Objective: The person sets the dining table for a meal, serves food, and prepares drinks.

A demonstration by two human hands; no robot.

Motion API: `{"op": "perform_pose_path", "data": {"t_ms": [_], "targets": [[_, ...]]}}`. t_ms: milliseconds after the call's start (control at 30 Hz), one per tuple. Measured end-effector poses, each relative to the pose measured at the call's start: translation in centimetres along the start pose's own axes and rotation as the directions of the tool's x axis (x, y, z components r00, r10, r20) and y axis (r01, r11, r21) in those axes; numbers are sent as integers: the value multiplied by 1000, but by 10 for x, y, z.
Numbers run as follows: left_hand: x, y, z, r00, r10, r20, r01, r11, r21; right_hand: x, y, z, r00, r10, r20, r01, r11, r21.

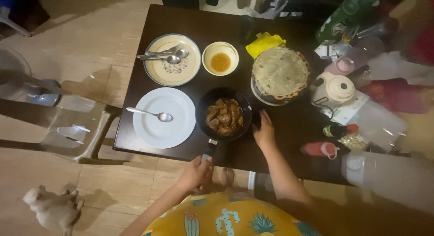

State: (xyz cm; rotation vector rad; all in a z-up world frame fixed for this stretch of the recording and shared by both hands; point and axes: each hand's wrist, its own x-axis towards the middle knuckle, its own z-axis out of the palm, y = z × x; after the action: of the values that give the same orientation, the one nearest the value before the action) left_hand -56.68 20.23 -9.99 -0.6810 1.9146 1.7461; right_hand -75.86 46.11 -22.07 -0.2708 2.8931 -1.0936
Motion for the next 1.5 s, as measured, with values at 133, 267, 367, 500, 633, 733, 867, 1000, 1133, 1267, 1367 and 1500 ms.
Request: {"op": "perform_pose_path", "data": {"t_ms": [133, 267, 367, 500, 633, 733, 867, 1000, 1133, 1267, 1367, 1500], "targets": [[17, -1, 16, 995, -58, 83, 72, 980, -184, -42, 13, -13, 998, 65, -14, -65, 998, 5], [37, -10, 28, 993, -27, 113, 58, 959, -277, -69, 15, -23, 997, 32, -70, -29, 999, 40], [39, 1, 33, 995, -18, 96, 32, 988, -152, -78, 14, -29, 997, 52, -62, -48, 996, 71], [54, -10, 42, 992, -85, 96, 109, 955, -277, -82, 15, -36, 998, 49, -48, -47, 997, 61], [66, -26, 47, 993, -85, 85, 105, 955, -277, -81, 10, -45, 997, 78, -24, -77, 995, 69], [65, -15, 45, 990, -118, 78, 129, 979, -159, -77, 7, -49, 996, 83, -21, -82, 995, 63], [65, -6, 43, 989, -106, 98, 127, 962, -240, -74, -5, -54, 996, 70, -46, -66, 995, 77], [94, -37, 39, 997, -72, -18, 64, 962, -267, -68, -31, -61, 996, 41, -83, -26, 984, 176], [99, -43, 20, 933, 144, -330, -149, 989, 10, -61, -68, -72, 996, -5, -92, 32, 957, 287], [99, -53, -23, 904, 157, -399, -211, 973, -94, -57, -113, -76, 979, -168, -114, 191, 954, 232], [78, -53, -67, 911, 111, -397, -244, 921, -302, -54, -150, -67, 951, -286, -114, 303, 936, 180], [24, -41, -136, 915, 33, -401, -227, 866, -446, -59, -208, -37, 932, -350, -88, 359, 924, 129]]}}
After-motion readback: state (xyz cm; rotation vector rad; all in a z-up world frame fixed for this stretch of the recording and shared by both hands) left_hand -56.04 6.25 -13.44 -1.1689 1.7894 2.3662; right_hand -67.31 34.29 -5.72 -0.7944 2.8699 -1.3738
